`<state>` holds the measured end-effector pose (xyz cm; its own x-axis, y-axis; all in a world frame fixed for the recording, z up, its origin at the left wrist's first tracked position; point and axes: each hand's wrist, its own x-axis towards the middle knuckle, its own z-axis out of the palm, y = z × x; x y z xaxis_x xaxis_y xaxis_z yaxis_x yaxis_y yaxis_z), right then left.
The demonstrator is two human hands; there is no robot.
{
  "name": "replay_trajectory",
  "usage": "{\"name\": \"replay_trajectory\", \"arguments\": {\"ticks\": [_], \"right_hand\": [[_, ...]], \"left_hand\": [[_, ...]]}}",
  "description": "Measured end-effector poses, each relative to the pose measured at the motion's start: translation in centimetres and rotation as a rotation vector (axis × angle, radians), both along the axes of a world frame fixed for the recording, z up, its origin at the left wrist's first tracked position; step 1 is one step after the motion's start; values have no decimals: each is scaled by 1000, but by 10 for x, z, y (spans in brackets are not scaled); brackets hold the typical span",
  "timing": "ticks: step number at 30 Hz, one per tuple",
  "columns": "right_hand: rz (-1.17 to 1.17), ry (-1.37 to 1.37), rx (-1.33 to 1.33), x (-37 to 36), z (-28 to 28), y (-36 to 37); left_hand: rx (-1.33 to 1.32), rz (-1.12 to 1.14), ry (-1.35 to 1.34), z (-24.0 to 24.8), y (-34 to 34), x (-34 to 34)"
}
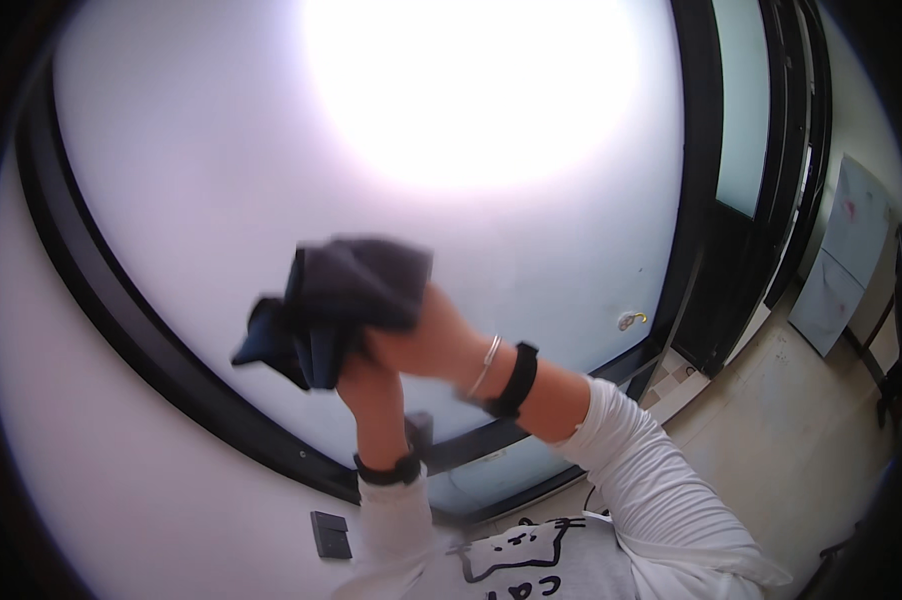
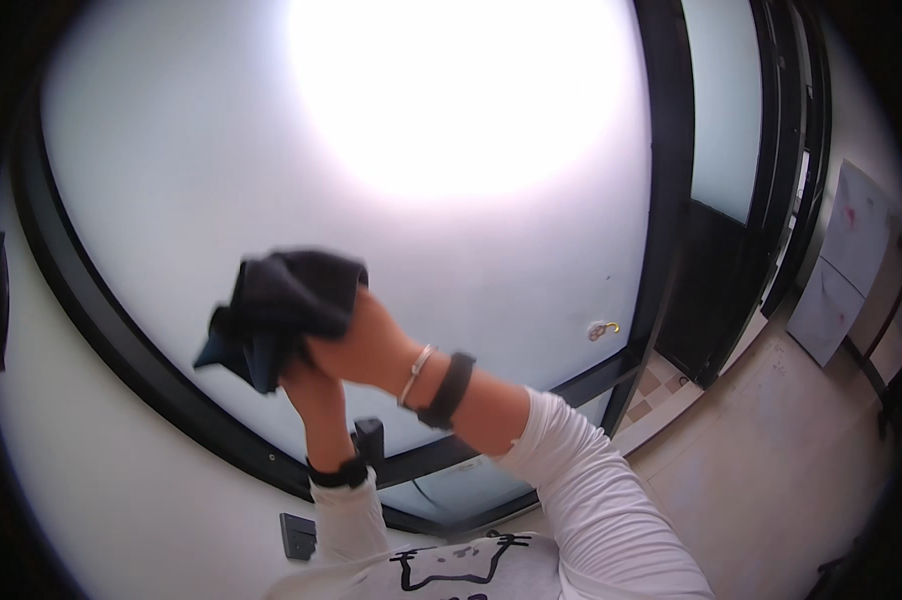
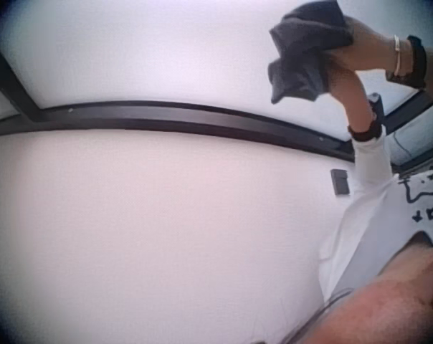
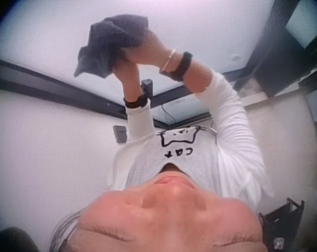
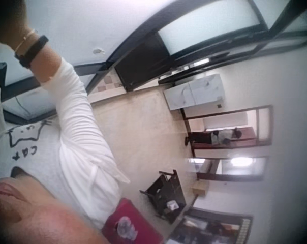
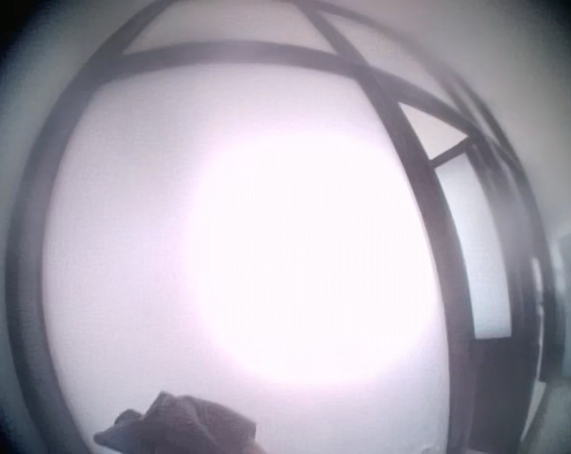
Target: The person wipes the top and sides of a refrigerator with a cloth, then wipes the glass surface and frame of a bathroom door, and finally wipes the surface of a sink.
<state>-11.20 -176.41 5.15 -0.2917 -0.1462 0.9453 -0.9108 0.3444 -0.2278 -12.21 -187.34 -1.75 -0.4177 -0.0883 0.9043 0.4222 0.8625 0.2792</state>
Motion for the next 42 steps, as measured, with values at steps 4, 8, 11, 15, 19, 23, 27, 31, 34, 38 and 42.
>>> {"name": "replay_trajectory", "arguments": {"ticks": [4,8,11,15,19,23,27,31,34,38,42], "right_hand": [[-287,-15,176,-2,47,77],[-368,102,27,-1,33,167],[-518,8,105,-11,-31,220],[-542,-195,46,11,-102,245],[-629,-348,12,28,-143,249],[-465,-234,-25,6,-108,256],[-638,134,374,0,6,225],[-607,211,397,-2,60,164],[-583,187,436,0,40,110],[-580,-9,527,18,-53,62],[-534,-134,485,16,-132,32]], "left_hand": [[-267,202,279,77,74,-5],[-152,-61,190,79,168,-7],[4,-260,81,30,219,-10],[134,-465,-133,-39,260,22],[-405,-323,-325,-108,267,24],[-267,-411,-122,-48,247,14],[-119,-373,82,69,198,11],[-100,-82,156,111,134,21],[-50,-63,109,78,93,20],[50,-157,82,-26,56,32],[226,-407,-126,-78,12,40]]}}
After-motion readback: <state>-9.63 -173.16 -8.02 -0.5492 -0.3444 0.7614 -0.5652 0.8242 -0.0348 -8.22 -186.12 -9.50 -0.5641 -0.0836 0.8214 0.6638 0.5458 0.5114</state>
